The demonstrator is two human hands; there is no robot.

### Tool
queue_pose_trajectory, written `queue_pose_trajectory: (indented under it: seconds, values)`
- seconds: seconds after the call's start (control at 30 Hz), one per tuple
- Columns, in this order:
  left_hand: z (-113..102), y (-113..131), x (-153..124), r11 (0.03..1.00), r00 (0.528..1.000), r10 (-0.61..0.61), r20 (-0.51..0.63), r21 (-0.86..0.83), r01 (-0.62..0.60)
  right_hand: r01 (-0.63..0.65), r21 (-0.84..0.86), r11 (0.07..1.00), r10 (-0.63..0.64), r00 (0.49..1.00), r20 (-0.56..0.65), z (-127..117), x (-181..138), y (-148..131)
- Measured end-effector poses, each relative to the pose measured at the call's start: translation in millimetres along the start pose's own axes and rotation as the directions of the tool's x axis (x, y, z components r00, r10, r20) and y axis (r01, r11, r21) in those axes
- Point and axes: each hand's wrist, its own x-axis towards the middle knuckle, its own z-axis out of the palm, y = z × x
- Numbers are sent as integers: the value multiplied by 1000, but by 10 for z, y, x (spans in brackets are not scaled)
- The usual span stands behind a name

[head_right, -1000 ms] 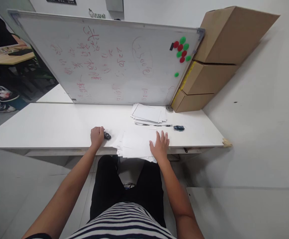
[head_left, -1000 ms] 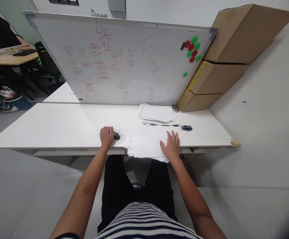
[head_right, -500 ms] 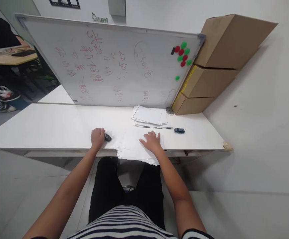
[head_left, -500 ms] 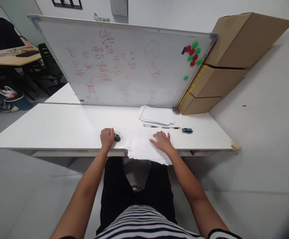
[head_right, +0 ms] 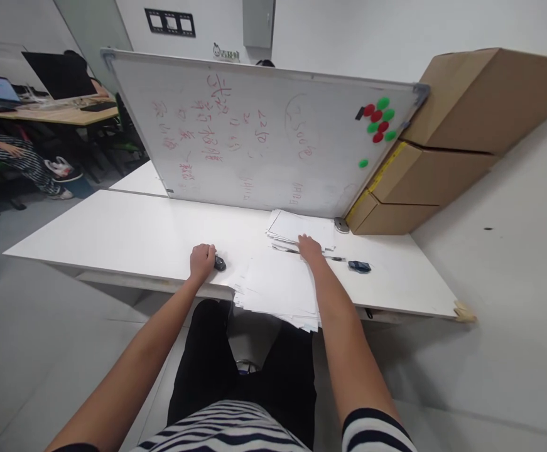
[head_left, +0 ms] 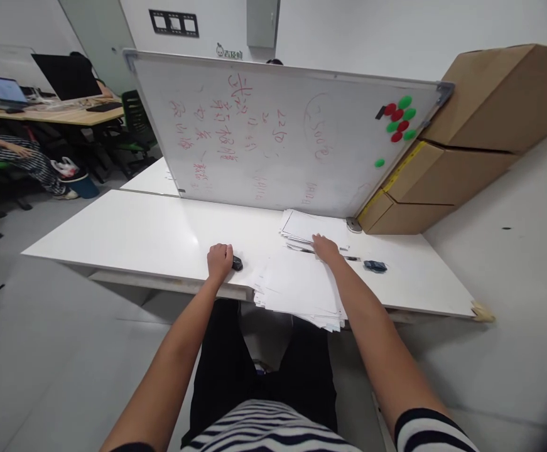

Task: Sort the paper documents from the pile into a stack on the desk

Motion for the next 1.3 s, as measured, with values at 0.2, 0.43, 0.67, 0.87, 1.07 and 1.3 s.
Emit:
queue_pose_trajectory:
  seconds: [0.2,0.43,0.67,0.87,1.07,1.3]
  values:
    - [18,-13,-1,1000,1000,-2,-7,-14,1,37,-11,999,-37,999,20,-23,-3,65]
    - [-3,6,-2,999,1000,-10,11,-39,10,-42,-22,999,41,997,-68,-82,-23,15]
    - [-27,26,-4,998,1000,-25,17,-50,26,-73,27,997,76,989,-127,-121,-35,-30]
    - [-22,23,-3,999,1000,-18,11,-45,19,-106,59,993,111,990,-84,-138,-8,31]
    - [-14,18,1,999,1000,-18,8,-31,18,-94,-11,996,93,994,-48,-173,62,1]
    - [10,-9,2,1000,1000,-4,-2,-10,4,3,-127,992,-1,1000,15,-207,144,-94]
